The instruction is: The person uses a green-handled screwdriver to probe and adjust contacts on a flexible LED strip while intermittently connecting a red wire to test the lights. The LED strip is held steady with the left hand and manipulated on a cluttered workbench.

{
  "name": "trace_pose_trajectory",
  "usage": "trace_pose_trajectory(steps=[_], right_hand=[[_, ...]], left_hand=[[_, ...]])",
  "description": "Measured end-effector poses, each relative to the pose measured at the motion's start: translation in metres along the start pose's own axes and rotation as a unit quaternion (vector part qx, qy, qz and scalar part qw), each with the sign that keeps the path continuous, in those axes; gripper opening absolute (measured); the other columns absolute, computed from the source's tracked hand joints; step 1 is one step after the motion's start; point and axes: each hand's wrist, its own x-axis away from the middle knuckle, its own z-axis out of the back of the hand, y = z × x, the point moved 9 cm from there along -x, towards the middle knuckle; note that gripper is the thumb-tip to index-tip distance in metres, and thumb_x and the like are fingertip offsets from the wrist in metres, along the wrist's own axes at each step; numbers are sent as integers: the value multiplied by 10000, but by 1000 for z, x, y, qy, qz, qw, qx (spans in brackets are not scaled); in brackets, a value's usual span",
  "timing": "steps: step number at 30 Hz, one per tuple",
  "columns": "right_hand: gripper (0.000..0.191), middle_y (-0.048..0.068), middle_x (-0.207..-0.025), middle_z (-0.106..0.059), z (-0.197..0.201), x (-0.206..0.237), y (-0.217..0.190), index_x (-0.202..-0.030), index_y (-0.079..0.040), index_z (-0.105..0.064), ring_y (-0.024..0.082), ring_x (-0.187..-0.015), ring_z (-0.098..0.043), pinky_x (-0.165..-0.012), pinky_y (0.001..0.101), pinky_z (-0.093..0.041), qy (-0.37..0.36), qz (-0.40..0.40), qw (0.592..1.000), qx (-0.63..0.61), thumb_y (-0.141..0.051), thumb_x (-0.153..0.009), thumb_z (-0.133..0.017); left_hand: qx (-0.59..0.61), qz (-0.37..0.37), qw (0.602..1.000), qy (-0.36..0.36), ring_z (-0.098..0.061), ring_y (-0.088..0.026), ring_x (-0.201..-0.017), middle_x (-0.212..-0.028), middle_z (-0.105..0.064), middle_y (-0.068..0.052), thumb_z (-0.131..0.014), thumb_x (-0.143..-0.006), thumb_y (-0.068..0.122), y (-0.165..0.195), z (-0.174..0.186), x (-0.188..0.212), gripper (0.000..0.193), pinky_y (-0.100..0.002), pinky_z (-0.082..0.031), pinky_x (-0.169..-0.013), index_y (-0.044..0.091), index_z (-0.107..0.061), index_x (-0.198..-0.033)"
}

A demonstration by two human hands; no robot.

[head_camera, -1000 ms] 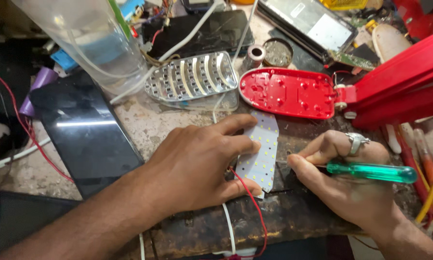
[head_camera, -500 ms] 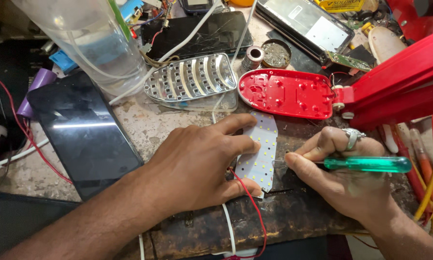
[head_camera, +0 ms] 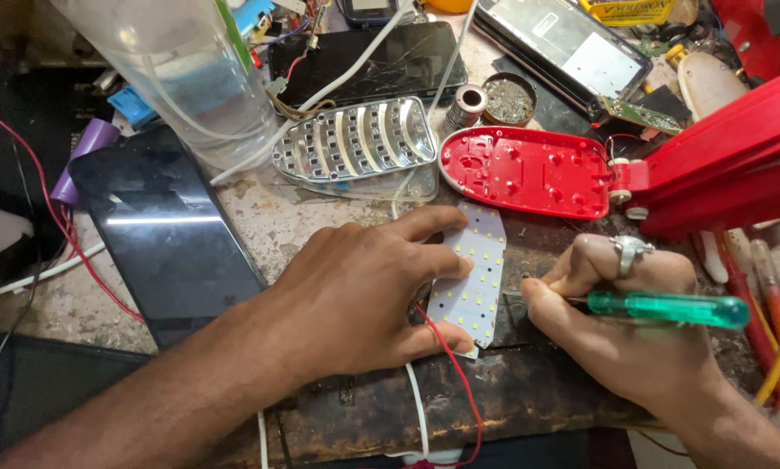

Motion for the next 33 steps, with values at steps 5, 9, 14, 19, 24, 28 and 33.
trace_pose_trajectory(steps=[5, 9, 14, 19, 24, 28, 33], right_hand=[[259, 49, -722, -717, 5, -3, 10, -695, -47, -574, 93, -638, -681, -562, 239, -519, -11, 12, 995, -96, 17, -784, -809], [234, 63, -755, -722, 4, 0, 11, -735, -45, -592, 99, -661, -676, -580, 237, -518, -3, 26, 994, -111, 26, -808, -803], [216, 61, -759, -742, 1, 1, 12, -718, -44, -620, 97, -666, -692, -583, 246, -540, -6, 5, 999, -40, 10, -777, -821], [241, 48, -736, -731, -1, -1, 6, -695, -41, -602, 84, -648, -681, -575, 244, -537, 1, -5, 1000, -28, -13, -778, -827], [259, 19, -694, -718, -3, -5, -10, -656, -28, -595, 53, -603, -682, -552, 230, -550, -18, 22, 999, 33, -56, -751, -834], [243, 17, -658, -698, -3, -7, -8, -652, -28, -604, 60, -588, -653, -542, 239, -532, -30, 0, 999, 31, -42, -752, -826], [303, 39, -649, -660, -1, -3, 2, -642, -27, -545, 79, -595, -607, -538, 249, -485, 0, -10, 1000, 2, -7, -775, -816]], left_hand=[[-5, 8, 1000, -11, -736, -359, -800, -1485, -563, -65, -852, -653, 512, -1, -2, -2, 585, -503, -562, -675, 160, -752, -1110], [-3, -18, 1000, 17, -742, -355, -803, -1434, -572, -95, -867, -652, 516, 3, 2, -1, 572, -497, -566, -671, 139, -757, -1068], [8, -5, 1000, 3, -736, -354, -796, -1437, -578, -81, -853, -657, 519, -1, -1, 0, 575, -495, -559, -672, 147, -749, -1083], [3, -2, 1000, 3, -744, -344, -789, -1425, -578, -83, -863, -644, 510, 0, 0, -1, 590, -486, -568, -661, 156, -755, -1104], [8, 3, 1000, -2, -751, -332, -799, -1435, -579, -74, -862, -640, 509, 0, 0, -1, 591, -482, -570, -680, 164, -761, -1109], [4, 0, 1000, 3, -747, -341, -828, -1443, -571, -83, -864, -642, 519, 0, 1, -1, 602, -488, -566, -686, 164, -760, -1117], [4, -1, 1000, 1, -739, -352, -860, -1443, -572, -76, -860, -645, 510, -1, 0, -1, 586, -492, -565, -698, 167, -760, -1111]])
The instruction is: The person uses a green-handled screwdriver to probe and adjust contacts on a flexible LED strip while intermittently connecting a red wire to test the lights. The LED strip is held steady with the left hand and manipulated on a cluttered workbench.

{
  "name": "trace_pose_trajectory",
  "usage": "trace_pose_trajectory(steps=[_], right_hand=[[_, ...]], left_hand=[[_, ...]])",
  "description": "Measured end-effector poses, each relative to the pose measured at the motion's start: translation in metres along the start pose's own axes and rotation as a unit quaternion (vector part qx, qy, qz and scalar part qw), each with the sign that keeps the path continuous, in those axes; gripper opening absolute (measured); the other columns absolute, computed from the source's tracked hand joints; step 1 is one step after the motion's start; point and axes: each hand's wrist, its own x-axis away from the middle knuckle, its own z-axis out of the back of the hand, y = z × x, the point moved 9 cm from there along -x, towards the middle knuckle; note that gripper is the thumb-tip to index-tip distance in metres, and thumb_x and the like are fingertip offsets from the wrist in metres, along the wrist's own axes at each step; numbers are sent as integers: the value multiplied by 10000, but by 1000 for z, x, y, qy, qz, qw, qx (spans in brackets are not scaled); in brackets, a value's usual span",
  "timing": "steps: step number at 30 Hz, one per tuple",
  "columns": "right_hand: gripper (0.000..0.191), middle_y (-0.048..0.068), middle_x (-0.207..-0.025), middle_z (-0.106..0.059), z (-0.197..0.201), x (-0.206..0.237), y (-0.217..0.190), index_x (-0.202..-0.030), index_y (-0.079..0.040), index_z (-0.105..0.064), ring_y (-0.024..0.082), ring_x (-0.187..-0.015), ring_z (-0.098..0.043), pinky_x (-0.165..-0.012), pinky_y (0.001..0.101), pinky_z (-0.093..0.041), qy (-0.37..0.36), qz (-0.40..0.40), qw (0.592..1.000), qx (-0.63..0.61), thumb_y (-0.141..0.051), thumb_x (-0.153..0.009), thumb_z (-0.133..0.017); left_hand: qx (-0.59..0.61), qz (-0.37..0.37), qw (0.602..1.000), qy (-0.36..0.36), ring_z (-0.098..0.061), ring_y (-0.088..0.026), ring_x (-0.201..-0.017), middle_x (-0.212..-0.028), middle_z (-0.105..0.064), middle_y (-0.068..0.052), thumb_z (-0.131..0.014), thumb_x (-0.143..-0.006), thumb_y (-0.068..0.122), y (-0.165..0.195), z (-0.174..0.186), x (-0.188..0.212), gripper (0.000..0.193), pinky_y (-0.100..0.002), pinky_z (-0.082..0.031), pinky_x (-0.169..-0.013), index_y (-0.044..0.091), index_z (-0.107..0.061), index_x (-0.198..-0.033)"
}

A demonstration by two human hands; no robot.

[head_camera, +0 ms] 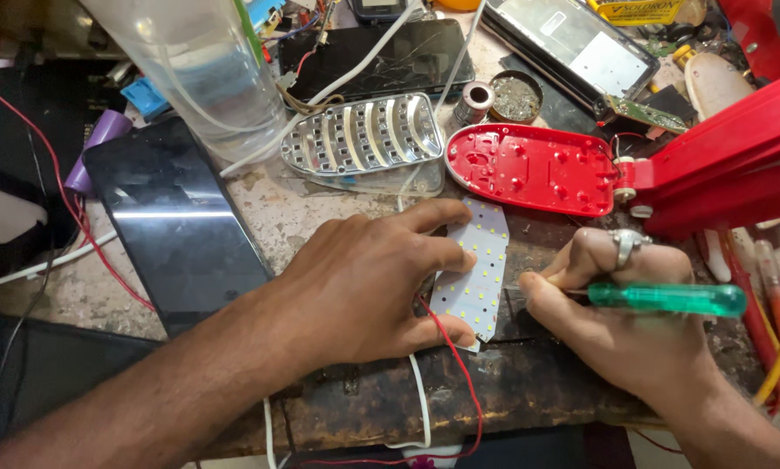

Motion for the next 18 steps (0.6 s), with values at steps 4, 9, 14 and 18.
trace_pose_trajectory(steps=[4, 9, 14, 18], right_hand=[[286, 40, -706, -692, 5, 2, 8, -680, -48, -554, 73, -633, -631, -556, 242, -481, 5, 7, 997, -75, 10, -813, -801], [259, 44, -710, -706, 2, 4, 10, -691, -44, -585, 81, -632, -649, -556, 246, -504, 10, 3, 999, -45, 5, -796, -817], [245, 46, -724, -726, 0, 3, 6, -690, -40, -606, 79, -639, -675, -558, 243, -524, 1, 7, 999, -38, -1, -790, -826], [237, 54, -712, -717, 1, 3, 7, -687, -35, -609, 83, -635, -670, -557, 247, -518, 7, 4, 999, -32, 12, -790, -817]], left_hand=[[0, 0, 1000, 3, -736, -363, -860, -1440, -568, -85, -868, -640, 516, 0, 0, -1, 586, -502, -561, -708, 166, -761, -1098], [2, 5, 1000, 2, -735, -370, -848, -1436, -574, -76, -870, -634, 507, 0, 0, -1, 594, -507, -559, -702, 174, -764, -1114], [6, 0, 1000, 3, -739, -362, -846, -1429, -581, -77, -871, -634, 505, 0, 1, 0, 570, -498, -563, -698, 164, -766, -1079], [6, 3, 1000, 1, -742, -353, -834, -1437, -573, -74, -871, -634, 501, 0, 1, -1, 595, -494, -564, -696, 172, -765, -1117]])
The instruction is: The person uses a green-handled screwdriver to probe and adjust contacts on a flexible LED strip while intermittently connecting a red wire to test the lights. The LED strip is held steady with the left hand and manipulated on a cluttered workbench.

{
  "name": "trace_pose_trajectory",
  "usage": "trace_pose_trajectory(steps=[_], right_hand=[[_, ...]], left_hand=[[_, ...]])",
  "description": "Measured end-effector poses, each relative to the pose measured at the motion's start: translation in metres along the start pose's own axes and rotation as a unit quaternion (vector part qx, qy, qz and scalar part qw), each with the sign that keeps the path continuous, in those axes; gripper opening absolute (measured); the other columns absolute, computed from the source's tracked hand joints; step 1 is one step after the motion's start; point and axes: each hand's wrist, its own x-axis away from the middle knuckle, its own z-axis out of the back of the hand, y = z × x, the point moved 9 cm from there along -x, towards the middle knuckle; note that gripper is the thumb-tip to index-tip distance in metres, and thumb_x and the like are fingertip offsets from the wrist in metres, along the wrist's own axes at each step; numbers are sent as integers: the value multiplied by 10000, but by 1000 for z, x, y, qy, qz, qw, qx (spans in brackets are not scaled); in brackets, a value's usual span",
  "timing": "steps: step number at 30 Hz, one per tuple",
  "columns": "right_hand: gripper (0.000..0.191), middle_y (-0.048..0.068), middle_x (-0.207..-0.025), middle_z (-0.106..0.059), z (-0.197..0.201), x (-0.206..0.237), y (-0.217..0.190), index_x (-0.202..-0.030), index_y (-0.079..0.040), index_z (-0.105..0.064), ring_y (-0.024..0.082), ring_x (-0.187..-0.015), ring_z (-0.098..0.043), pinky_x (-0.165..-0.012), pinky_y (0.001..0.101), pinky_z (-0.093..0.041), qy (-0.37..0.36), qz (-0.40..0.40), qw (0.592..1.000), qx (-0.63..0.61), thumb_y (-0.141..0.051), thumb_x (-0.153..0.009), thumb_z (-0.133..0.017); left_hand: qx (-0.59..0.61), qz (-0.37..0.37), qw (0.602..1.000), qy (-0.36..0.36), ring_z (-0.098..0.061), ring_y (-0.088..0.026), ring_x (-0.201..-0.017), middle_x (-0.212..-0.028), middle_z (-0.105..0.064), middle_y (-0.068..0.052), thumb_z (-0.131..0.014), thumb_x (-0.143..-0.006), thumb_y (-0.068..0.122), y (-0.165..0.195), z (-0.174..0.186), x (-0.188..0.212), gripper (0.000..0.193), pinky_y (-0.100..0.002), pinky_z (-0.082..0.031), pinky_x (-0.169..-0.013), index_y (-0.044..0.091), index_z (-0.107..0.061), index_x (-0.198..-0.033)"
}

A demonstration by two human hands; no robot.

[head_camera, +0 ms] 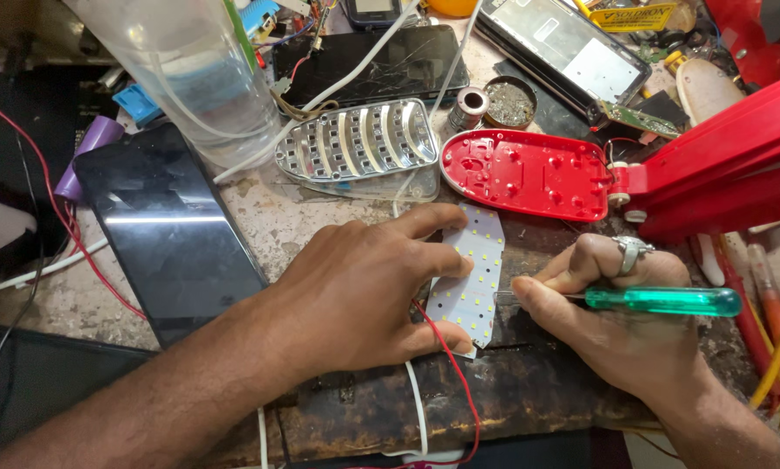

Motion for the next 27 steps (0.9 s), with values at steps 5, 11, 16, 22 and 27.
trace_pose_trajectory(steps=[5, 11, 16, 22, 27], right_hand=[[244, 51, -751, -726, -3, 1, 0, -701, -32, -596, 73, -674, -682, -582, 239, -538, -11, 14, 1000, -18, 15, -773, -825], [326, 31, -704, -668, -6, -2, -4, -698, -41, -504, 64, -666, -653, -572, 235, -511, -18, 3, 998, -63, -4, -811, -807], [297, 7, -584, -630, -7, -5, -12, -639, -45, -560, 58, -534, -577, -485, 247, -484, -40, -41, 995, 85, -77, -765, -828], [336, 21, -548, -544, -7, -7, -31, -643, -47, -543, 64, -461, -493, -453, 279, -443, -36, -23, 988, 146, -132, -800, -828], [309, 4, -543, -564, -8, -7, -40, -651, -54, -544, 49, -456, -514, -445, 280, -444, -10, 17, 990, 140, -124, -775, -819]], left_hand=[[-2, -1, 1000, 0, -745, -349, -822, -1431, -577, -78, -868, -637, 498, 1, 0, 0, 584, -490, -568, -696, 174, -766, -1112], [-9, -5, 1000, -1, -736, -368, -812, -1445, -575, -93, -863, -653, 498, 2, -1, 1, 549, -499, -565, -691, 161, -758, -1074], [-1, -12, 1000, 8, -735, -366, -843, -1433, -574, -92, -868, -652, 503, 2, -1, 2, 549, -503, -561, -700, 150, -756, -1057], [-5, -11, 1000, 12, -736, -353, -864, -1434, -578, -76, -861, -652, 507, -1, -1, 0, 539, -494, -564, -704, 161, -764, -1054], [-16, -12, 1000, 11, -734, -359, -864, -1435, -574, -79, -858, -652, 517, 0, -1, 0, 532, -491, -567, -718, 158, -768, -1036]])
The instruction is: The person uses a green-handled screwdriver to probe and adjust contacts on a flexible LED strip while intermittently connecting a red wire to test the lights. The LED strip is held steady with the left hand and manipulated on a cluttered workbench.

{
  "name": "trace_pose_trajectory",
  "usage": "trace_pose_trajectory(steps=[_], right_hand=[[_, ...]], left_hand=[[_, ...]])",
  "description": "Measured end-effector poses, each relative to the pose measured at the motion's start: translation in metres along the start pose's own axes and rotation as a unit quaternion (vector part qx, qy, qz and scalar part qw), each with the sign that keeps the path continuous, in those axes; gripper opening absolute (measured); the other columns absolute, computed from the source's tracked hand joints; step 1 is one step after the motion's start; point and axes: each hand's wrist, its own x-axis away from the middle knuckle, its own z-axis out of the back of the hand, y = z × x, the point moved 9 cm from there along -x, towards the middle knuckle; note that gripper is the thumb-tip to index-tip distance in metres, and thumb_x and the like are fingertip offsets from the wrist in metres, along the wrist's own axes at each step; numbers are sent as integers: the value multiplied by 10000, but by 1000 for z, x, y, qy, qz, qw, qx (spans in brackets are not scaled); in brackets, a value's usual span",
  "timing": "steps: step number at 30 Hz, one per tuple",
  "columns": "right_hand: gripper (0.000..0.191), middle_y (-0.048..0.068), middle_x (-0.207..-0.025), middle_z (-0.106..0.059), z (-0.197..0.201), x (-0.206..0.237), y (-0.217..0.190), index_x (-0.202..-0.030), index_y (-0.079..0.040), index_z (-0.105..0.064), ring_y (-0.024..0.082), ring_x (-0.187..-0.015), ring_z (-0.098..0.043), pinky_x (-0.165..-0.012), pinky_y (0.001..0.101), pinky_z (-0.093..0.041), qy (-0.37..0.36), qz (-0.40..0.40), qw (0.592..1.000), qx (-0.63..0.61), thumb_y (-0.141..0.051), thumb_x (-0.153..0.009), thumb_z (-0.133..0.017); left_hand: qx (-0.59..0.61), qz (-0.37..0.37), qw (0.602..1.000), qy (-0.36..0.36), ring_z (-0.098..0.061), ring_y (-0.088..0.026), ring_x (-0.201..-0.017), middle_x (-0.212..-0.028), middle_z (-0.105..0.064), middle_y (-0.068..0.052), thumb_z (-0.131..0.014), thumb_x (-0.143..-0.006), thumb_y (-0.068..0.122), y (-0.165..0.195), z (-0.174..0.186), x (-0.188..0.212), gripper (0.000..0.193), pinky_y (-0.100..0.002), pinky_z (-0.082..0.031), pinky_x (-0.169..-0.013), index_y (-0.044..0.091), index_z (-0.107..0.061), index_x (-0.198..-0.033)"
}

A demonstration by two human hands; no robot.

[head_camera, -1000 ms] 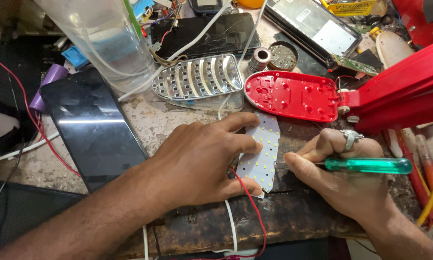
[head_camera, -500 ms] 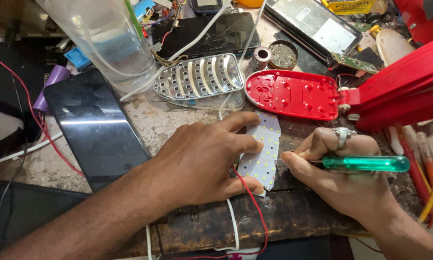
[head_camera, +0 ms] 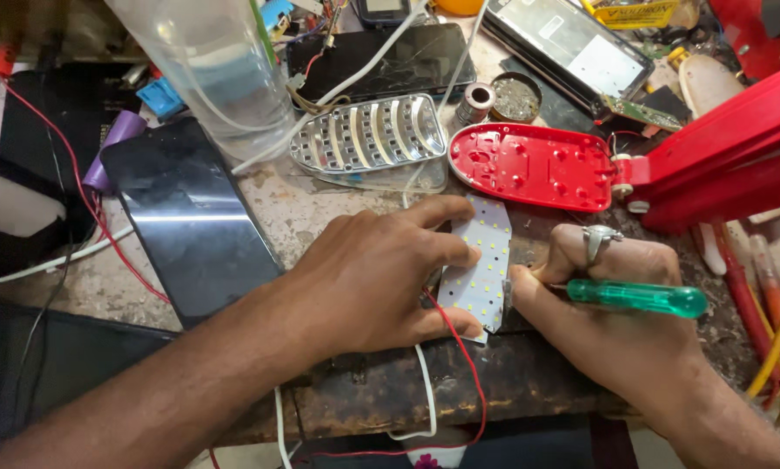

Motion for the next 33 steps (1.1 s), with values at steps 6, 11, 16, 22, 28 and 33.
trace_pose_trajectory(steps=[6, 11, 16, 22, 28, 33], right_hand=[[306, 25, -527, -578, -3, 4, 15, -642, -42, -554, 72, -451, -523, -450, 280, -454, 4, -34, 999, 6, -99, -754, -833], [167, 54, -648, -743, -12, -1, 58, -672, -47, -664, 92, -539, -656, -490, 261, -523, -56, -163, 968, -182, -23, -774, -795], [169, 92, -754, -765, -9, 2, 66, -749, -34, -643, 98, -616, -672, -550, 247, -532, -30, -105, 955, -274, -3, -807, -798], [197, 89, -805, -775, -5, 4, 55, -725, -30, -636, 93, -708, -693, -616, 245, -539, -17, -14, 983, -184, 12, -790, -817], [210, 93, -786, -771, -6, 4, 56, -711, -32, -630, 98, -707, -699, -615, 247, -542, -29, -16, 978, -205, 25, -795, -814], [209, 90, -781, -763, -8, 4, 55, -718, -27, -631, 98, -709, -700, -612, 242, -545, -28, -10, 979, -204, 25, -790, -820]], left_hand=[[-2, -7, 1000, -3, -732, -366, -865, -1423, -581, -85, -848, -672, 505, 2, -1, -1, 531, -506, -563, -720, 145, -761, -1053], [-2, -9, 1000, -5, -733, -365, -865, -1434, -570, -92, -853, -661, 508, 2, -1, -2, 553, -504, -564, -725, 141, -759, -1064], [3, 4, 1000, -14, -739, -355, -858, -1439, -566, -87, -850, -652, 525, 0, -1, -2, 568, -502, -564, -722, 150, -762, -1070], [7, 0, 1000, -2, -740, -359, -854, -1438, -571, -91, -853, -649, 535, 1, 0, -2, 587, -500, -567, -712, 140, -762, -1074], [7, 3, 1000, -9, -742, -357, -845, -1438, -566, -94, -853, -647, 536, 1, -1, -2, 620, -501, -567, -710, 153, -768, -1128], [11, 4, 1000, -12, -749, -338, -836, -1440, -564, -88, -852, -647, 531, 2, -1, -3, 617, -488, -573, -704, 150, -765, -1124]])
